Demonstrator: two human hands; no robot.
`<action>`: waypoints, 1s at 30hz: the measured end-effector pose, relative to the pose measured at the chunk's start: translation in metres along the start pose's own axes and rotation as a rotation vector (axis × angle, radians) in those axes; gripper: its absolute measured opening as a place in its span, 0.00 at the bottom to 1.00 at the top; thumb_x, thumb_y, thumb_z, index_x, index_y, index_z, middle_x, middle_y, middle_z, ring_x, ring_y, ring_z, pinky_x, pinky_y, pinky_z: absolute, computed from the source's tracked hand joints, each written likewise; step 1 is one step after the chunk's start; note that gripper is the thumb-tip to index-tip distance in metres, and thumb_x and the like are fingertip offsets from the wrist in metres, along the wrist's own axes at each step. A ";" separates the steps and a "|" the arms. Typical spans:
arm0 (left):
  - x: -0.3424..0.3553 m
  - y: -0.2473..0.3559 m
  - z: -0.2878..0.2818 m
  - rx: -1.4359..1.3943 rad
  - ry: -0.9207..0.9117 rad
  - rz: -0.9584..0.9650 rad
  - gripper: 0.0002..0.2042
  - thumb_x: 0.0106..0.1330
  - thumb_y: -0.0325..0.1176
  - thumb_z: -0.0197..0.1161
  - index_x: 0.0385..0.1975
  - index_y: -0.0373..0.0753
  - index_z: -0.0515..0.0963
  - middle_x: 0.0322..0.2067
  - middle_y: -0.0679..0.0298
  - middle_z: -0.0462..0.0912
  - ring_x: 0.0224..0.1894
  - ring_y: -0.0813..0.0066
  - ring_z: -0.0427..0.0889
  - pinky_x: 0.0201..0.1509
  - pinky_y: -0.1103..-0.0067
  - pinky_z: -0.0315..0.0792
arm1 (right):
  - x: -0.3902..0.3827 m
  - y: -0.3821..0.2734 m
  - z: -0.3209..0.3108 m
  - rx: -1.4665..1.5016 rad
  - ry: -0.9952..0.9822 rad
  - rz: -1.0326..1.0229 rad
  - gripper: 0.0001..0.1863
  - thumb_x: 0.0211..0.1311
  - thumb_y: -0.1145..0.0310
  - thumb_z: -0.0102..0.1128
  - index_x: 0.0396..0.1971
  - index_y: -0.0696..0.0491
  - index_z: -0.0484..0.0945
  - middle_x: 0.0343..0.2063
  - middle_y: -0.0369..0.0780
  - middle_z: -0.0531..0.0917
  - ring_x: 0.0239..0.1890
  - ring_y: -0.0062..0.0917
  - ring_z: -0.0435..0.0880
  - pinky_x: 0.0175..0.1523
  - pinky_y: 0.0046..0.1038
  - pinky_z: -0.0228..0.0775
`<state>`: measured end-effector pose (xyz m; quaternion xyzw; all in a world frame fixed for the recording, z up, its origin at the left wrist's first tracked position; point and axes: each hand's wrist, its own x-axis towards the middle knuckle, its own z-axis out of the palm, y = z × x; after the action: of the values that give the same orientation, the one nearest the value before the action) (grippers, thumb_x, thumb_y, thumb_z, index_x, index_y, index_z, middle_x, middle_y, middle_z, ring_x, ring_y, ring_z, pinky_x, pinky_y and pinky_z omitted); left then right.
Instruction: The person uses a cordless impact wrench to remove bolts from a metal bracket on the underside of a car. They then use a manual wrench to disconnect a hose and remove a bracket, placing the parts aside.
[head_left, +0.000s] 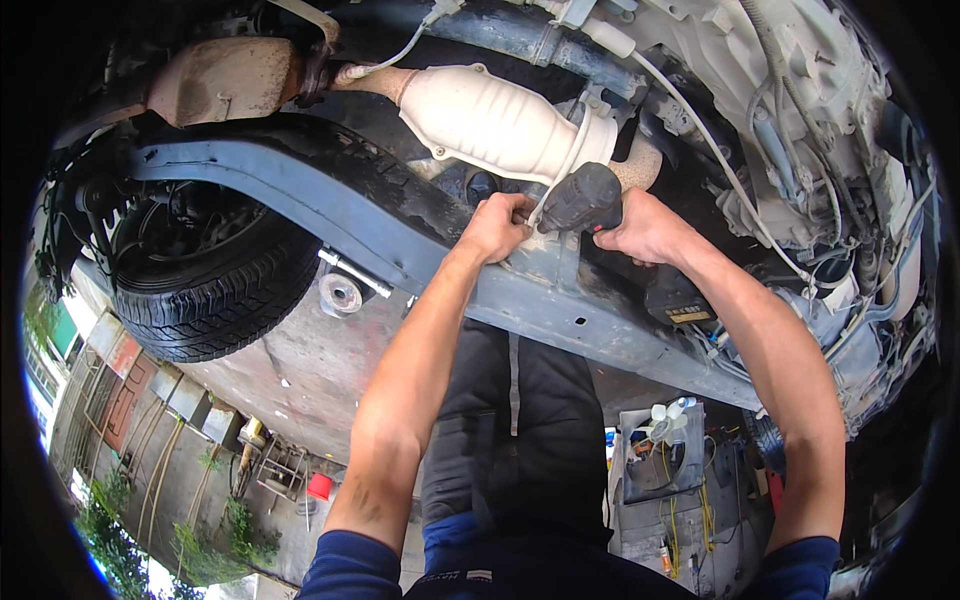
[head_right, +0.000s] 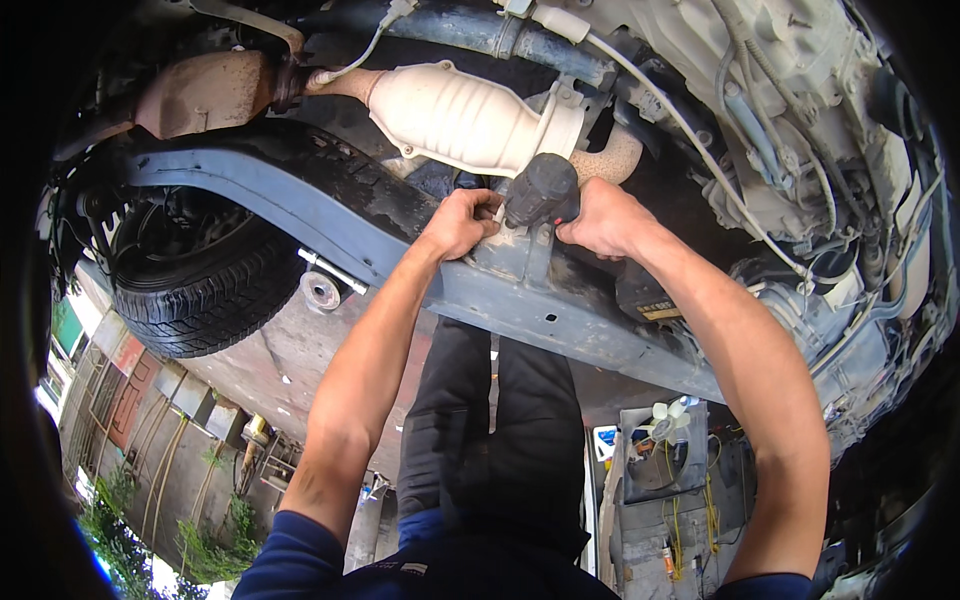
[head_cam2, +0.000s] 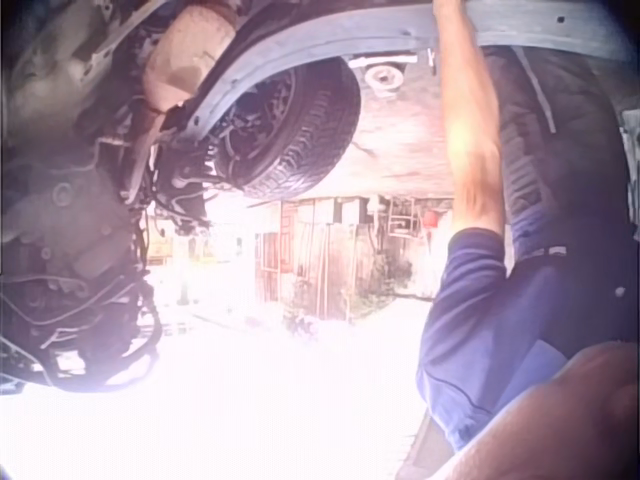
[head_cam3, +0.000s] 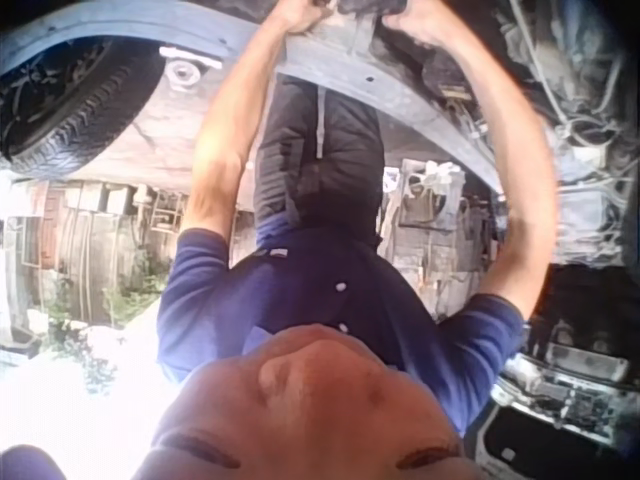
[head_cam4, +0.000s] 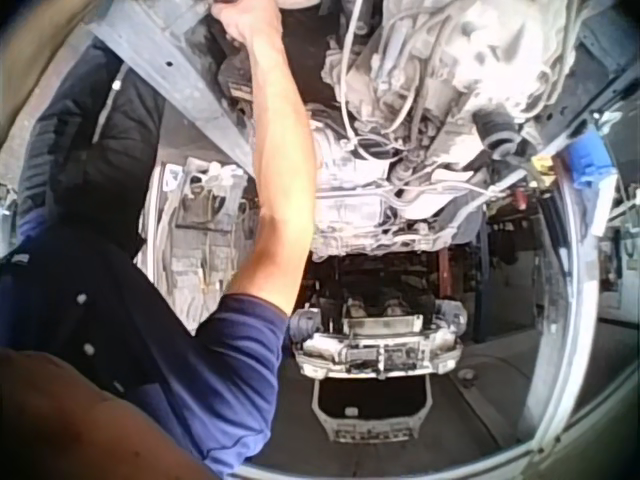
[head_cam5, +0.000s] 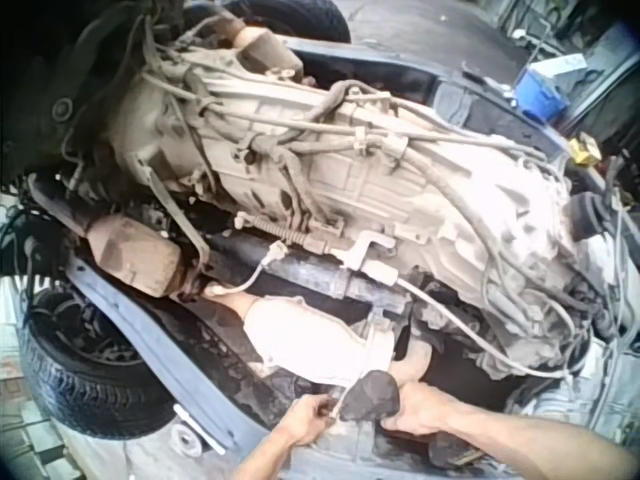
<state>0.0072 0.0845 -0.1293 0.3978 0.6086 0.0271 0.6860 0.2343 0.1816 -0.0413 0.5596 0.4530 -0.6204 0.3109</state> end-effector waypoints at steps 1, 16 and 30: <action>0.002 -0.002 -0.002 -0.010 -0.018 -0.008 0.21 0.56 0.20 0.70 0.52 0.27 0.80 0.35 0.62 0.86 0.38 0.78 0.82 0.47 0.78 0.77 | -0.001 0.000 0.002 0.000 0.001 0.019 0.10 0.60 0.69 0.67 0.30 0.62 0.80 0.13 0.36 0.75 0.13 0.21 0.74 0.18 0.28 0.66; 0.014 -0.014 -0.003 -0.192 -0.078 -0.001 0.19 0.60 0.16 0.60 0.52 0.26 0.81 0.40 0.57 0.88 0.41 0.76 0.83 0.51 0.79 0.76 | -0.005 -0.021 0.013 0.280 -0.006 0.169 0.09 0.57 0.75 0.67 0.23 0.62 0.76 0.14 0.40 0.74 0.14 0.24 0.72 0.17 0.32 0.63; 0.019 -0.018 0.000 -0.173 -0.074 0.008 0.19 0.59 0.17 0.55 0.51 0.28 0.82 0.41 0.51 0.89 0.42 0.71 0.85 0.52 0.77 0.77 | -0.004 -0.029 0.010 0.198 0.011 0.257 0.07 0.54 0.78 0.65 0.25 0.59 0.75 0.14 0.37 0.72 0.13 0.23 0.72 0.17 0.30 0.62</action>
<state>0.0040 0.0818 -0.1554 0.3402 0.5767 0.0674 0.7396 0.2054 0.1834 -0.0314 0.6441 0.3161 -0.6142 0.3284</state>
